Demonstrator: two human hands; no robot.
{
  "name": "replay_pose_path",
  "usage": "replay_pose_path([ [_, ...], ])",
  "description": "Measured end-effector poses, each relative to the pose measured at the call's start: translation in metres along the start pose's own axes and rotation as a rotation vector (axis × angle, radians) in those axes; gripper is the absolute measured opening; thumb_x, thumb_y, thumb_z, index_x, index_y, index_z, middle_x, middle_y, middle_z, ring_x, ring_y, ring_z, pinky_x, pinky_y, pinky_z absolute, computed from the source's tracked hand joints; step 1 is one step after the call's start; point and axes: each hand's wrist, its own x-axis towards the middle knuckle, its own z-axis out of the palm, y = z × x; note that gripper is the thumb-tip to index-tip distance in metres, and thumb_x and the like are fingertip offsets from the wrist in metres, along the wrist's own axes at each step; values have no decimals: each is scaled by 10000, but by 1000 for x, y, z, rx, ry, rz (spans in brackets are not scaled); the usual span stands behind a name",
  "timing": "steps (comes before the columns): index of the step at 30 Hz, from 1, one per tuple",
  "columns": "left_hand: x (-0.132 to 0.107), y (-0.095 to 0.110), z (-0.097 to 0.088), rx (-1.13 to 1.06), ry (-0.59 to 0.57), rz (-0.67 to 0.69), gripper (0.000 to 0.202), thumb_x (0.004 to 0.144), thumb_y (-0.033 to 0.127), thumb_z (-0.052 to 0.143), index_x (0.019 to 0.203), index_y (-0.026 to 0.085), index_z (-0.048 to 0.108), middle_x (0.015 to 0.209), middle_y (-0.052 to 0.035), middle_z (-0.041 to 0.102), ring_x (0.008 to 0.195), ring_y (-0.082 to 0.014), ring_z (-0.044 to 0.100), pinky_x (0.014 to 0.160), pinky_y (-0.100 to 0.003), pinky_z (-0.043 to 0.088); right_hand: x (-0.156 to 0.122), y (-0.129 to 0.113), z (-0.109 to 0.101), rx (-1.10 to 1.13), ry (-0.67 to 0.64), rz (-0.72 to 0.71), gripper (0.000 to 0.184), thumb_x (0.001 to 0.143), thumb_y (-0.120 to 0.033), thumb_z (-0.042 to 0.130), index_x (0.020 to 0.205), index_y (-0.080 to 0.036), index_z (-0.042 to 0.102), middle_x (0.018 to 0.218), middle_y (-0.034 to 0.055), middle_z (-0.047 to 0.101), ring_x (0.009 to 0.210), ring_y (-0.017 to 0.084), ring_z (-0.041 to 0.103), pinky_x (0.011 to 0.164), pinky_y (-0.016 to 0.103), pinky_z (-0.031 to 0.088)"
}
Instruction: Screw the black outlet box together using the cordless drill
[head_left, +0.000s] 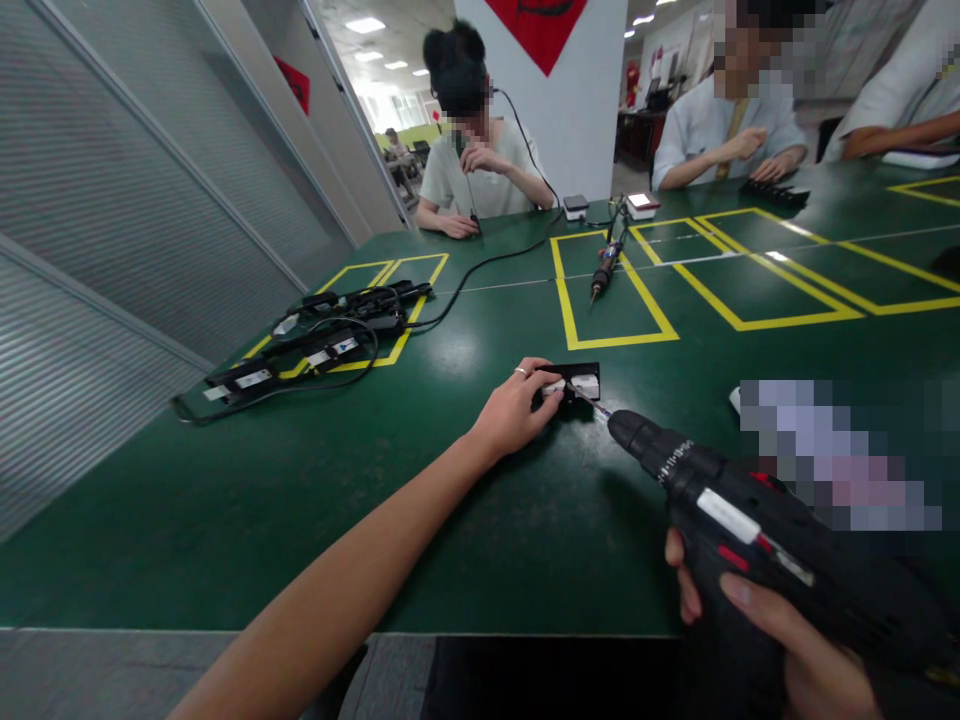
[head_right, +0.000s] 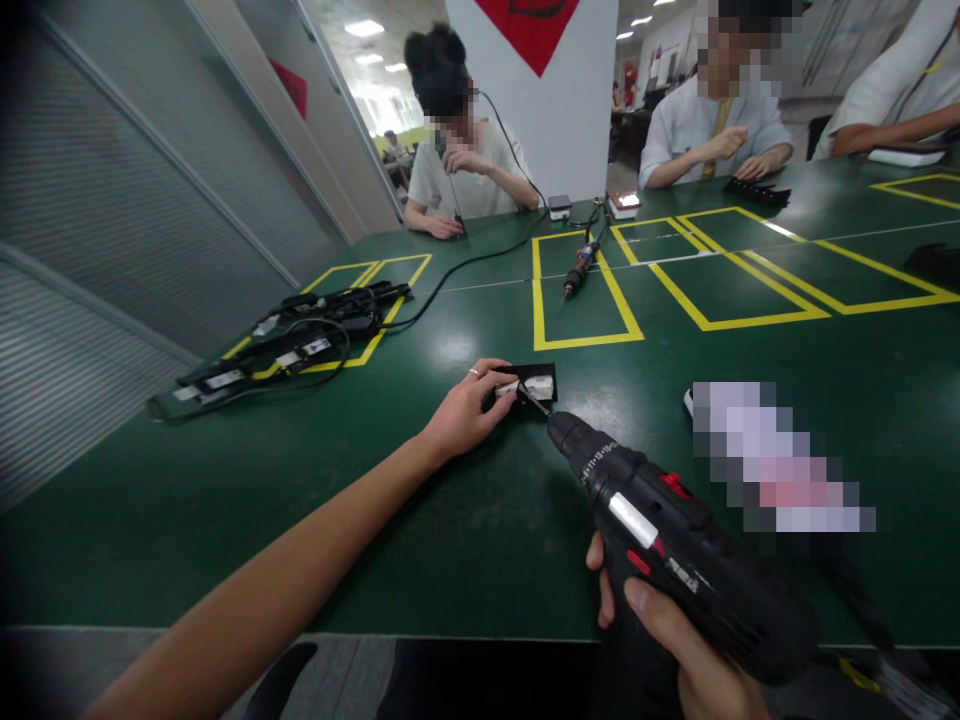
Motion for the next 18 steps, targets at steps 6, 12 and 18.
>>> replay_pose_path([
  [6,0,0,0,-4,3,-3,273,924,335,456,1129,205,583,1259,-87,509,1110,-214,572,985,-396,480,1,1,-1,8,2,2,190,874,-340,522,982,-219,623,886,63,675,634,212,598,631,361,446],
  [12,0,0,0,-3,7,0,273,926,335,453,1127,206,586,1257,-87,509,1116,-212,567,985,-393,477,1,-2,0,-38,0,-12,208,869,-359,532,987,-219,631,874,66,686,628,207,605,619,354,458],
  [18,1,-1,1,-4,4,1,271,924,333,459,1129,209,586,1255,-83,512,1109,-208,571,988,-392,478,0,0,-2,-32,-9,0,210,877,-363,516,991,-225,625,855,50,670,635,208,602,645,367,445],
])
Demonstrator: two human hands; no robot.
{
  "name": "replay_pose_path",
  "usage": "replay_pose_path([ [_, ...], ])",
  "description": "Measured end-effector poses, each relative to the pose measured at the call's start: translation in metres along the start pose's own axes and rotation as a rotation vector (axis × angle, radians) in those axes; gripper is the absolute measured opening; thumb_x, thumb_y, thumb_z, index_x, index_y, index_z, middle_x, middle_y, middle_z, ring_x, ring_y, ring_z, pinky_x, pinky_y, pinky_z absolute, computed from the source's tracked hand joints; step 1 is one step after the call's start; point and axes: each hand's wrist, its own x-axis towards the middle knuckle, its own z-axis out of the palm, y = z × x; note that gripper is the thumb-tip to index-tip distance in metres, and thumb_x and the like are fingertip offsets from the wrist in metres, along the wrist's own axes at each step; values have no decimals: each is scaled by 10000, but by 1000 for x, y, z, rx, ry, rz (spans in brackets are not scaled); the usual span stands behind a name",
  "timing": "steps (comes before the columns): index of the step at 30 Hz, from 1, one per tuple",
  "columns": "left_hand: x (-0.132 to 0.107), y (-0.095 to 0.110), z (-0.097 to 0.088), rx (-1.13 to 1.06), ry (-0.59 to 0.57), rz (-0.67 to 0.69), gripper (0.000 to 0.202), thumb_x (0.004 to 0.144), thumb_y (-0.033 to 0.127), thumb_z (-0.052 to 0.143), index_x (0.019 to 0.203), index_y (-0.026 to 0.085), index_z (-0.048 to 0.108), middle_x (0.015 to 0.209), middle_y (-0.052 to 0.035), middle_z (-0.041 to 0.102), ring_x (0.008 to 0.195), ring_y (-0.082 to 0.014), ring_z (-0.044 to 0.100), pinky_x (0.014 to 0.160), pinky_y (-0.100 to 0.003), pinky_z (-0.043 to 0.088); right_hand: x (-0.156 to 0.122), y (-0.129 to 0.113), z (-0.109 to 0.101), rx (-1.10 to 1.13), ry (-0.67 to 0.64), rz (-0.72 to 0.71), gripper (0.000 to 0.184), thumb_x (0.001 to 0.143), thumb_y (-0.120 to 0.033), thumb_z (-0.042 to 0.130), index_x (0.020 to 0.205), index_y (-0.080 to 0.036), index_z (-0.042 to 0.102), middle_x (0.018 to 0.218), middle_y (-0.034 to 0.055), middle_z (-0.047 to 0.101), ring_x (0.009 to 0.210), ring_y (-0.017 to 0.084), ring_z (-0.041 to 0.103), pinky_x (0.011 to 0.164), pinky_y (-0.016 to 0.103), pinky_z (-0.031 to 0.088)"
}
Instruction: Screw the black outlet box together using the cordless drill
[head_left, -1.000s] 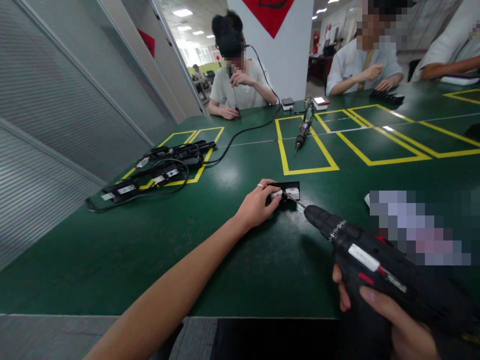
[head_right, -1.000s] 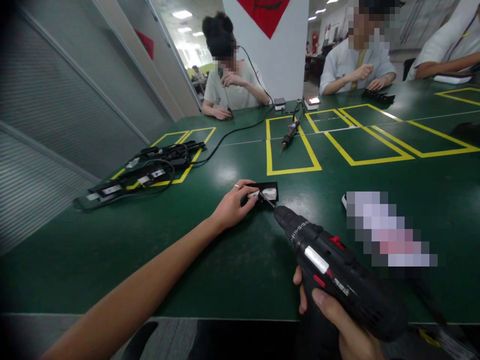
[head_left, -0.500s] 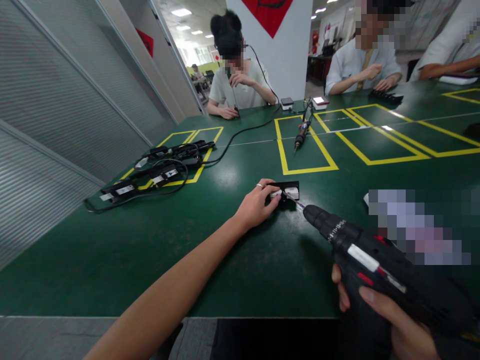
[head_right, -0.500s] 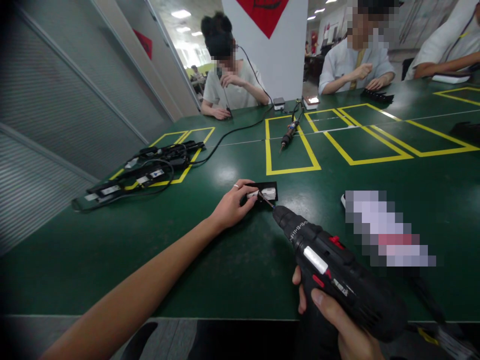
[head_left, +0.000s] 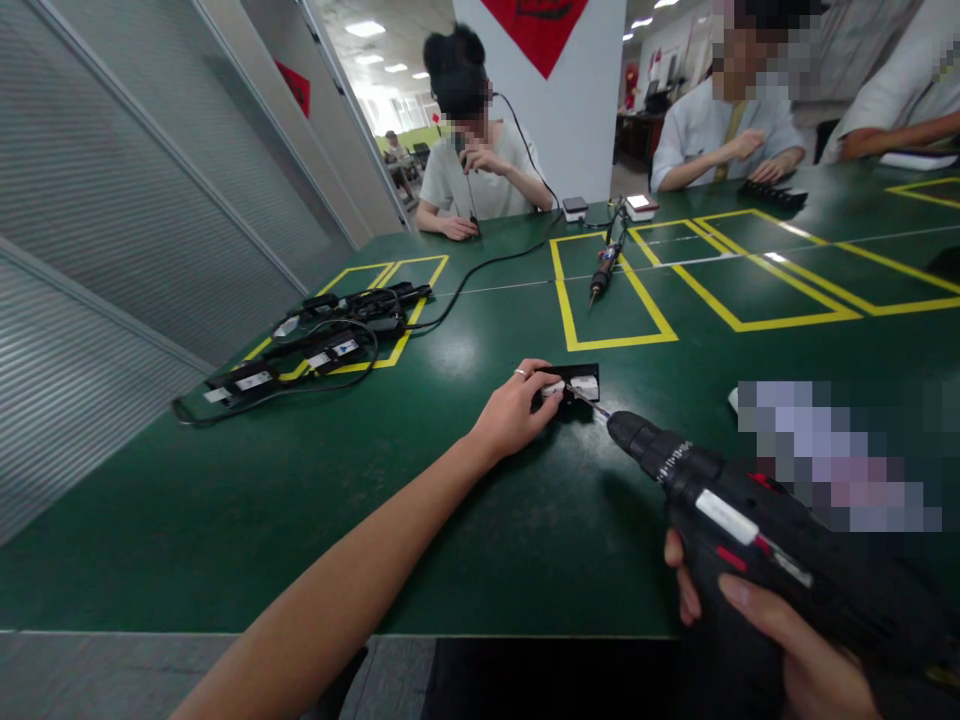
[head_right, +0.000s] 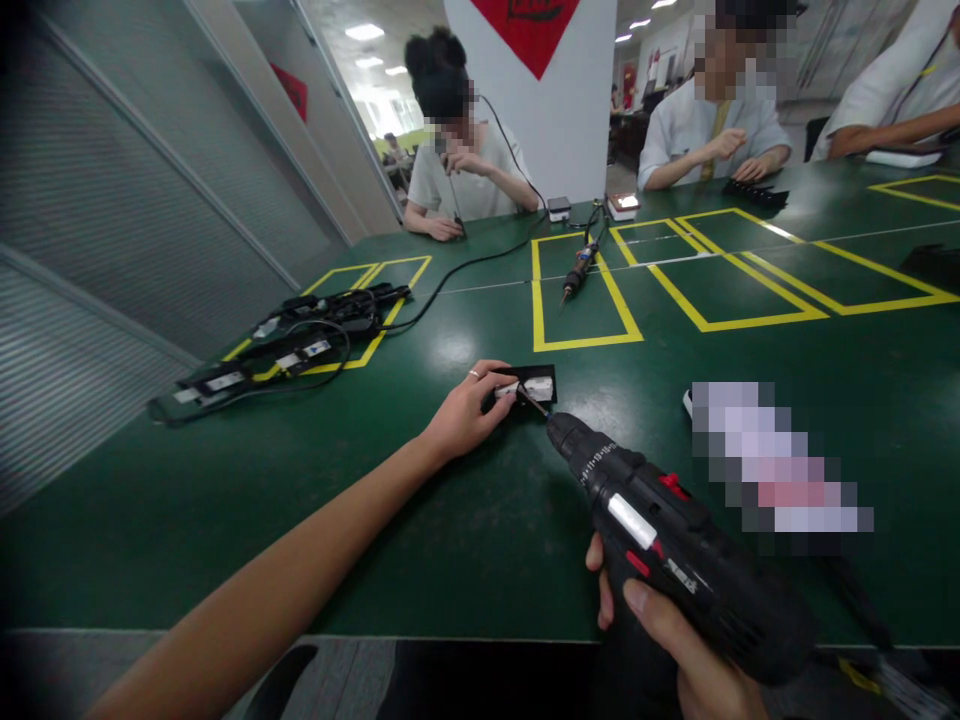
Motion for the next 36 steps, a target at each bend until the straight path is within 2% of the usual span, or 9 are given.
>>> replay_pose_path([
  [13,0,0,-1,3,-2,-5,273,927,337,453,1130,212,585,1264,-82,507,1118,-214,567,987,-400,478,-1,-3,5,42,28,6,194,867,-362,536,988,-235,619,887,44,666,642,200,598,636,350,444],
  [21,-1,1,-1,3,0,6,274,928,335,454,1136,207,579,1259,-82,509,1117,-207,565,996,-387,471,-1,1,0,-14,20,20,233,865,-383,535,991,-210,624,899,81,689,653,231,602,657,396,441],
  [27,-1,0,-1,1,0,9,277,929,339,451,1135,206,580,1253,-84,507,1117,-210,564,995,-393,471,-1,-2,3,20,26,-13,194,873,-364,525,982,-231,615,908,50,666,640,204,600,633,361,449],
  [36,-1,-2,2,-3,12,12,268,925,329,462,1129,202,582,1254,-82,508,1118,-205,562,993,-382,472,0,1,-2,-29,-1,-1,223,871,-367,529,1001,-224,641,907,67,704,644,209,610,651,374,442],
])
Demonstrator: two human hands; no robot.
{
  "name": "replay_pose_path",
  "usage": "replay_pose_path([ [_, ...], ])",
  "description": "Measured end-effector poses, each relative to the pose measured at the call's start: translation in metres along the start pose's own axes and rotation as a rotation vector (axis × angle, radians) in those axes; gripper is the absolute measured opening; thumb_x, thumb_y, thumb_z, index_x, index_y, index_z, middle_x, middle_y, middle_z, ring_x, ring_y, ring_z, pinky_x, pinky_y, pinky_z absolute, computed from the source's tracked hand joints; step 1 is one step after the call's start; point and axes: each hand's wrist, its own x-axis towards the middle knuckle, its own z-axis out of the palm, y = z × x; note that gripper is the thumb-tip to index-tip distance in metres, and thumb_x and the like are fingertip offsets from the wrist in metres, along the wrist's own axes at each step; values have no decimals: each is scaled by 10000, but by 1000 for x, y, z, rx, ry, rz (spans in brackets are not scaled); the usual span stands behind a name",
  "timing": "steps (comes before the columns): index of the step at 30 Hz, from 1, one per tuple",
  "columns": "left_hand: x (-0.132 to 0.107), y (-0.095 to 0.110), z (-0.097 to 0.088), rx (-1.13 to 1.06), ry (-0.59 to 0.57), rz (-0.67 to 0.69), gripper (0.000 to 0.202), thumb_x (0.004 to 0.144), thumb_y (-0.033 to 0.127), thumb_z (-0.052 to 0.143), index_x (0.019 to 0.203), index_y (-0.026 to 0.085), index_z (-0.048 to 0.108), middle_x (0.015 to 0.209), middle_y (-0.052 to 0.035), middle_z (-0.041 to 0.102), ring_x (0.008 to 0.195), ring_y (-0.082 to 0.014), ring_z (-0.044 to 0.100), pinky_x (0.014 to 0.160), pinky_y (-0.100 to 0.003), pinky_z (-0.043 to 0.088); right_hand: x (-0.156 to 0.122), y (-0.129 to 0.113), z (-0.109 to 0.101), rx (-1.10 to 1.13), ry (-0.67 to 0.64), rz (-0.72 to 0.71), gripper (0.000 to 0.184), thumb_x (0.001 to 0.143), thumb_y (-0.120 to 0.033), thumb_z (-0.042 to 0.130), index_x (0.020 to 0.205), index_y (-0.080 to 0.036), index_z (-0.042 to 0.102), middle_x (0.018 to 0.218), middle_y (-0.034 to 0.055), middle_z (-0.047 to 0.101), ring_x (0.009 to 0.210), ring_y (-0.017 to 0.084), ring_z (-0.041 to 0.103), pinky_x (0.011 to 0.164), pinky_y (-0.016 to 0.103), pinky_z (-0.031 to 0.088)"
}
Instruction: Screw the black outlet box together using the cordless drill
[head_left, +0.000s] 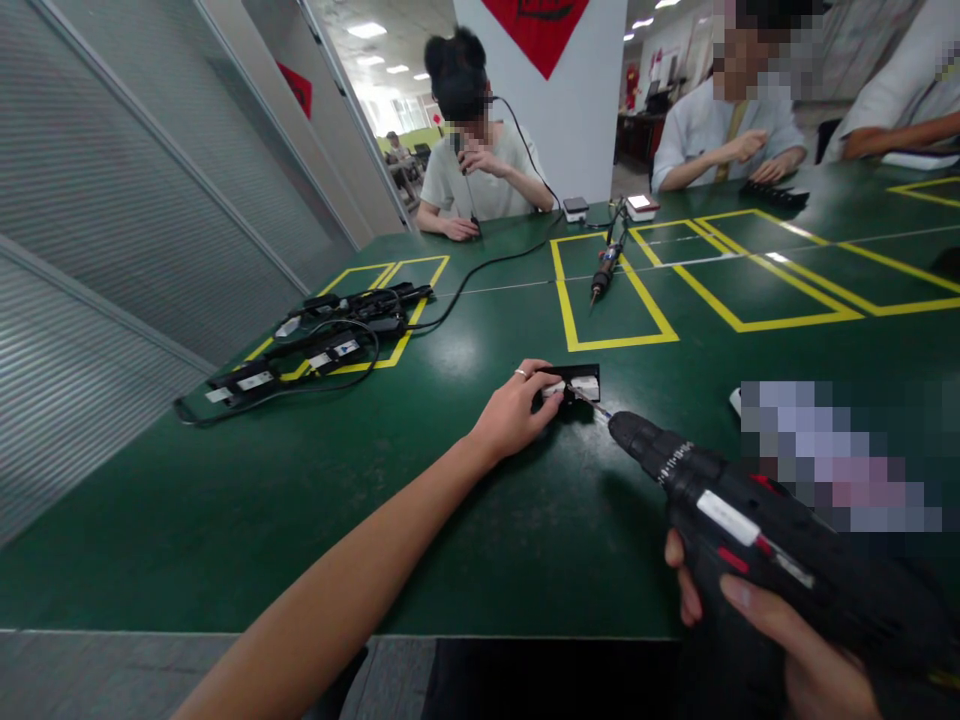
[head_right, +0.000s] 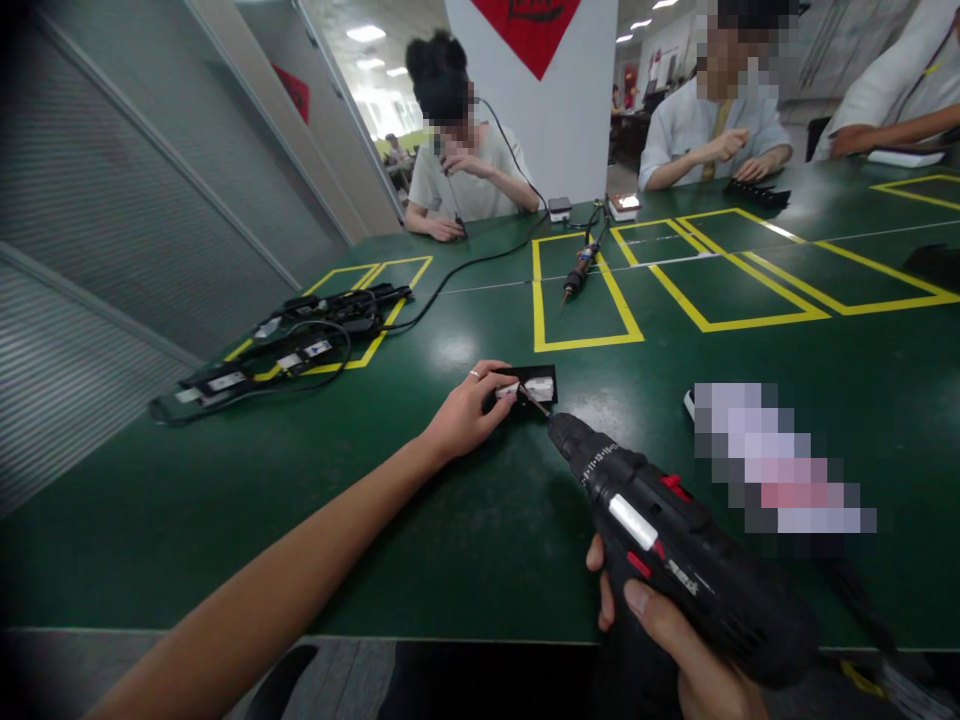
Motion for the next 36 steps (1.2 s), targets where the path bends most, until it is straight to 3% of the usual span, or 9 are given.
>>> replay_pose_path([
  [8,0,2,-3,-10,-7,-1,273,919,326,468,1131,195,580,1259,-88,506,1116,-211,566,996,-383,468,0,-3,4,18,22,32,204,862,-372,535,961,-245,659,834,39,703,639,200,613,644,335,454],
  [13,0,2,-3,-12,-6,-9,275,920,330,469,1130,197,586,1259,-90,507,1111,-211,569,997,-384,468,2,-10,7,-17,38,12,191,860,-357,529,873,-243,682,683,48,699,559,217,628,552,313,476],
  [21,0,2,-3,-20,-6,-16,278,922,339,466,1128,200,590,1262,-90,509,1114,-213,569,1001,-392,466,0,4,0,62,1,30,208,859,-345,563,1050,-274,605,878,27,703,629,210,647,617,339,530],
  [26,0,1,-3,-21,-12,-20,271,922,330,466,1130,205,587,1270,-90,502,1127,-212,559,1004,-390,462,1,1,1,8,-6,9,144,871,-354,552,954,-266,631,782,19,704,638,208,656,648,322,516],
  [30,0,1,-3,-28,-20,-15,277,924,338,464,1133,198,582,1265,-93,503,1131,-211,558,1010,-382,459,0,-5,5,45,8,-1,180,875,-338,550,1032,-276,616,850,22,710,648,205,658,634,320,530],
  [36,0,0,-3,-22,-13,-12,272,919,336,473,1137,210,577,1260,-88,508,1140,-213,555,1016,-394,457,1,-8,11,44,52,-43,121,867,-322,561,953,-272,629,815,6,697,616,183,647,614,297,520],
])
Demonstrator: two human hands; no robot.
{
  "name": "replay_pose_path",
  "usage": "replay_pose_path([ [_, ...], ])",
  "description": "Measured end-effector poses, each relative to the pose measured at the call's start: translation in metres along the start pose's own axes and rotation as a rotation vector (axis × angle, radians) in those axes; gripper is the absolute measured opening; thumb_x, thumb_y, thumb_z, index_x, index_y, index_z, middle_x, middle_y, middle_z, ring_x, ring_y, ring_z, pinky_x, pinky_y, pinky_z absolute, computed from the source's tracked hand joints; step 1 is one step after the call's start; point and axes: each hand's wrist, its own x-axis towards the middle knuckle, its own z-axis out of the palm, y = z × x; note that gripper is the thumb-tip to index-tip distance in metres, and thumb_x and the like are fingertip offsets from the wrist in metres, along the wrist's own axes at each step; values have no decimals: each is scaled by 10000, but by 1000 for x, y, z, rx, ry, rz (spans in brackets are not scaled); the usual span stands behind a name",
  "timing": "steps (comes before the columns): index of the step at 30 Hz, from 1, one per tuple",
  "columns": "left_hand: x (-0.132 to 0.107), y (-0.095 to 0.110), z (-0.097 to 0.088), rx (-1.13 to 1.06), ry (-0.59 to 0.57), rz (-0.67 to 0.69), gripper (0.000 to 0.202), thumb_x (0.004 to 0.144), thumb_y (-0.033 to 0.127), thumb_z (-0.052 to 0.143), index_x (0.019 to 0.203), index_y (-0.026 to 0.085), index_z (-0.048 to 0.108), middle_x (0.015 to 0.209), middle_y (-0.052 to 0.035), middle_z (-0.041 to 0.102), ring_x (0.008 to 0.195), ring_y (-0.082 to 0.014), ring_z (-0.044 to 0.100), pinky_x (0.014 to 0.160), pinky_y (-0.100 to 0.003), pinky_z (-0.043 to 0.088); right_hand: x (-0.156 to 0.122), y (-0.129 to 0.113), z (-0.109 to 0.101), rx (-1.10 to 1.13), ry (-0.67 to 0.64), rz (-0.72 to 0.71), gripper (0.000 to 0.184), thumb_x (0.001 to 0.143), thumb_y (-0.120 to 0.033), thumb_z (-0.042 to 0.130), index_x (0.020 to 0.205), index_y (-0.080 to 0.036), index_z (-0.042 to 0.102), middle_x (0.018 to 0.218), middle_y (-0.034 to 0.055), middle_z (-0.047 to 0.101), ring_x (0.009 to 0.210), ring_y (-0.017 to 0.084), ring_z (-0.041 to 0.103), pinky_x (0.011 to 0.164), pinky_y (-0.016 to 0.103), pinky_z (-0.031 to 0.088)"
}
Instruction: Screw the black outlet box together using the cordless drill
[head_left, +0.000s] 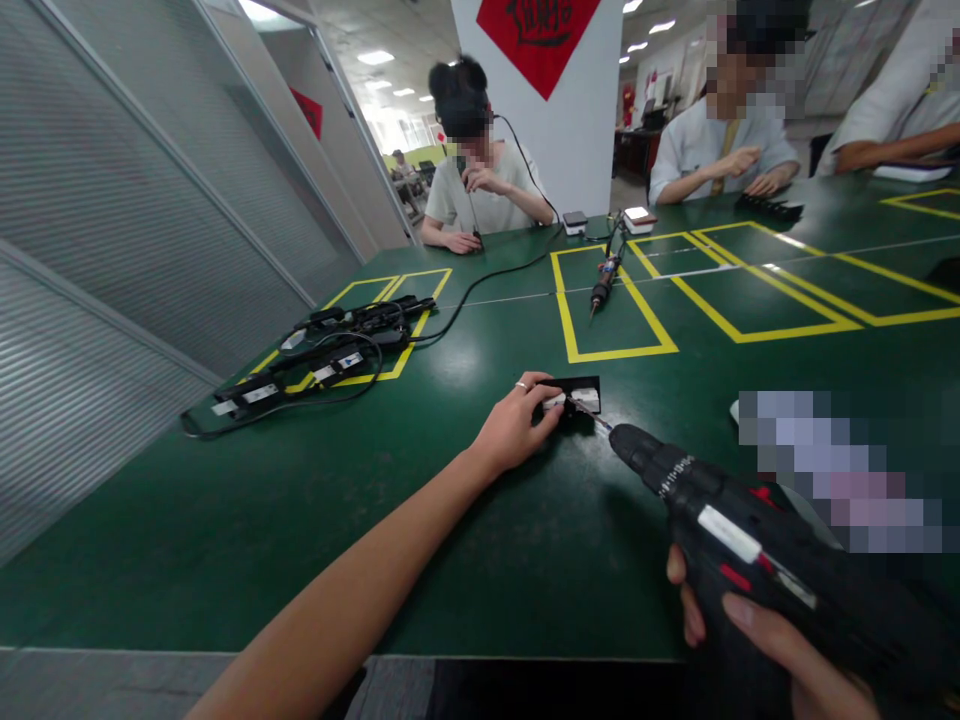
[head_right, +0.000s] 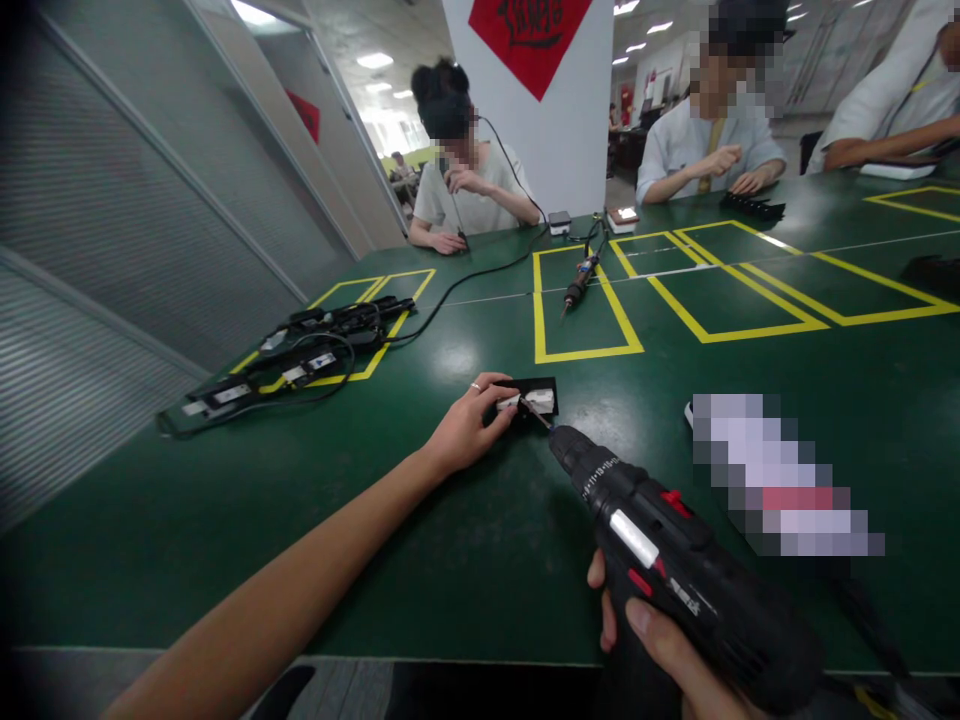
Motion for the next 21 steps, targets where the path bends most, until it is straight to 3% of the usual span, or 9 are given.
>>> replay_pose_path([
  [9,0,2,-2,3,-5,-6,279,923,347,462,1133,203,578,1265,-91,505,1134,-217,562,1009,-399,464,-2,3,-6,-56,57,97,188,797,-387,595,880,-248,692,789,64,705,619,269,648,604,395,545],
  [13,0,2,-1,8,-1,-6,273,918,336,471,1131,202,579,1267,-91,504,1119,-215,571,1001,-398,469,1,-2,-3,-53,39,104,237,782,-433,587,846,-239,707,687,62,678,563,260,616,562,388,519],
  [21,1,2,-2,13,-16,-4,276,922,335,465,1131,194,580,1276,-94,499,1128,-214,558,1011,-390,457,0,-11,7,35,32,134,194,804,-390,588,862,-230,680,780,57,727,570,199,609,578,315,458],
])
